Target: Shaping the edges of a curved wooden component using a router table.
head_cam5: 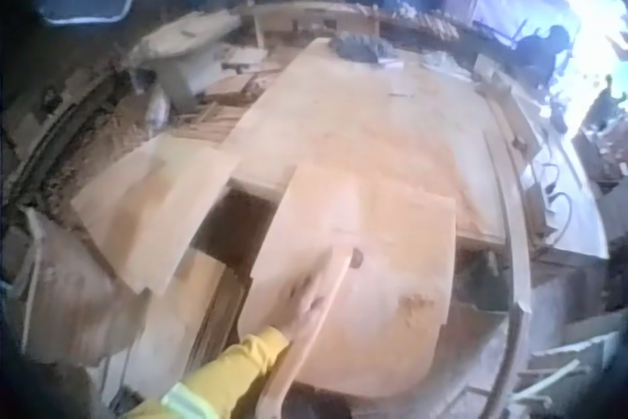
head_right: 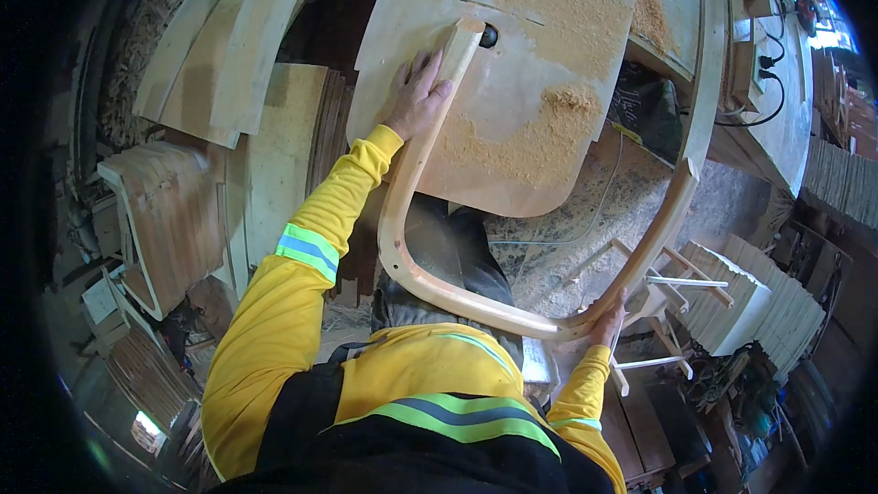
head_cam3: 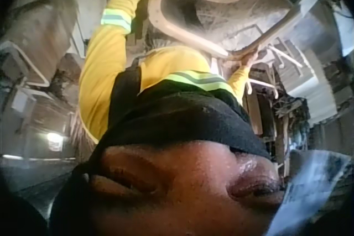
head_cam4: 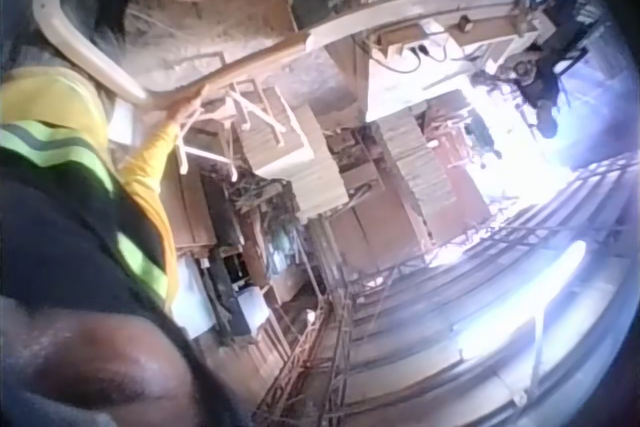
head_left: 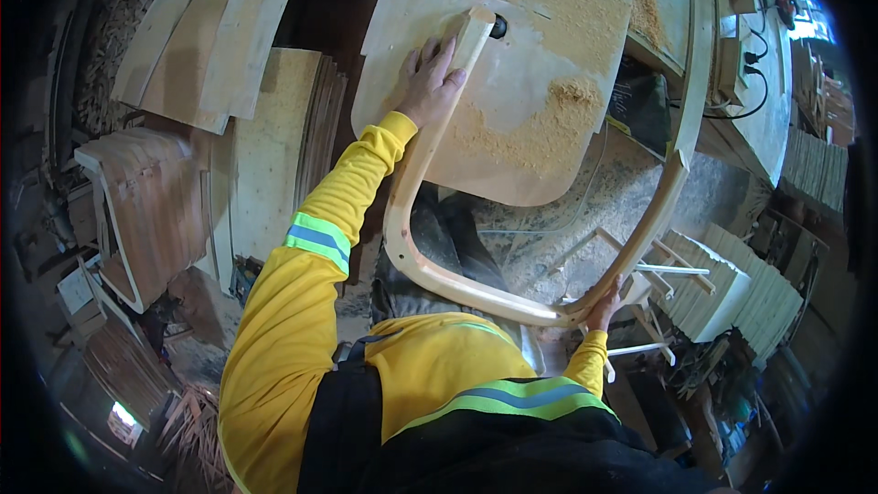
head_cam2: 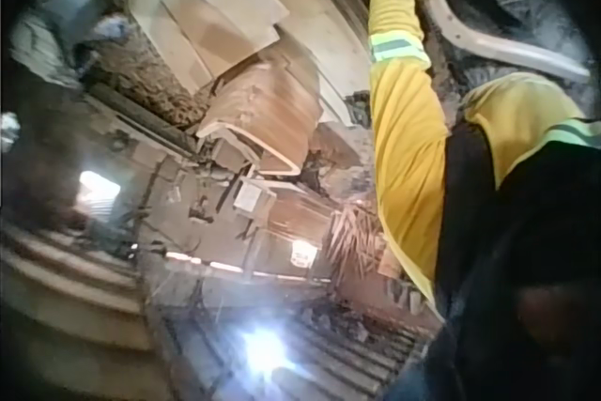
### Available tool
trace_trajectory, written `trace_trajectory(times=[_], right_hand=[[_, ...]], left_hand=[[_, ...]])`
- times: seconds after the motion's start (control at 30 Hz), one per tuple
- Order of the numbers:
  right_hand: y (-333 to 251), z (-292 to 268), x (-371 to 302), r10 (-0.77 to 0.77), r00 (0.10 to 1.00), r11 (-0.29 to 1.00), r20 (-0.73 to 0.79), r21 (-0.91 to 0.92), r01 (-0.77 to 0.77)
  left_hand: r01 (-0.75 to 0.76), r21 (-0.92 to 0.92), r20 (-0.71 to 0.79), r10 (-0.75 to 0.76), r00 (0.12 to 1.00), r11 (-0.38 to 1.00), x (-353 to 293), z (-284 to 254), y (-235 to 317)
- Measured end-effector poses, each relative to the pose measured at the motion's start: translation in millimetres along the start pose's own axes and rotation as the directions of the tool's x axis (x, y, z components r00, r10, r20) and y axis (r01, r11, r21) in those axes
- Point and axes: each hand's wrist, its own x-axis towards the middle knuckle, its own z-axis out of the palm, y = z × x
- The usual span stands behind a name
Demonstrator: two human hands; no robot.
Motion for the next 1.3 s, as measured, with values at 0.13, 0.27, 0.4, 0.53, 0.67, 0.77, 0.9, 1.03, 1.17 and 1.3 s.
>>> trace_trajectory(times=[0.13,0.27,0.4,0.53,0.67,0.77,0.9,1.03,1.17,1.3], right_hand=[[0.9,1.7,-0.8,-0.008,1.0,1.0,-0.023,-0.003,0.008],[-3.8,6.3,-4.9,-0.02,0.999,1.0,-0.034,-0.008,0.019],[-4.3,7.2,-4.2,-0.033,0.999,0.999,-0.043,-0.013,0.033],[-0.8,3.1,1.0,-0.023,1.0,1.0,-0.013,0.015,0.024],[-1.1,4.8,3.0,-0.008,1.0,0.999,-0.023,0.045,0.009],[-1.2,3.3,4.7,0.001,1.0,1.0,-0.022,0.029,-0.001],[-12.2,14.2,1.0,0.004,1.0,1.0,-0.028,0.029,-0.003],[-16.9,14.6,2.0,-0.023,0.999,1.0,-0.029,0.007,0.024],[-22.9,19.4,7.7,-0.017,0.999,0.999,-0.052,-0.041,0.015],[-29.2,23.1,10.4,-0.023,0.999,0.999,-0.036,-0.037,0.022]], left_hand=[[0.006,-0.009,0.015,-0.006,1.0,1.0,0.9,-3.9,1.6],[0.029,-0.001,0.036,-0.029,0.999,1.0,1.5,-9.8,9.1],[-0.006,0.018,0.014,0.006,1.0,1.0,2.1,-6.3,4.9],[-0.002,0.025,0.009,0.002,1.0,1.0,3.1,-3.3,2.1],[0.018,0.018,0.028,-0.018,0.999,1.0,8.9,-3.1,4.0],[0.024,0.013,0.044,-0.025,0.999,1.0,13.9,-2.6,4.1],[0.021,0.012,0.045,-0.021,0.999,1.0,18.8,-3.6,0.6],[0.026,0.001,0.044,-0.026,0.999,1.0,29.1,-2.5,8.0],[0.023,-0.001,0.02,-0.023,1.0,1.0,39.3,-1.6,7.5],[0.046,0.064,0.073,-0.051,0.996,0.997,47.5,-2.0,6.8]])
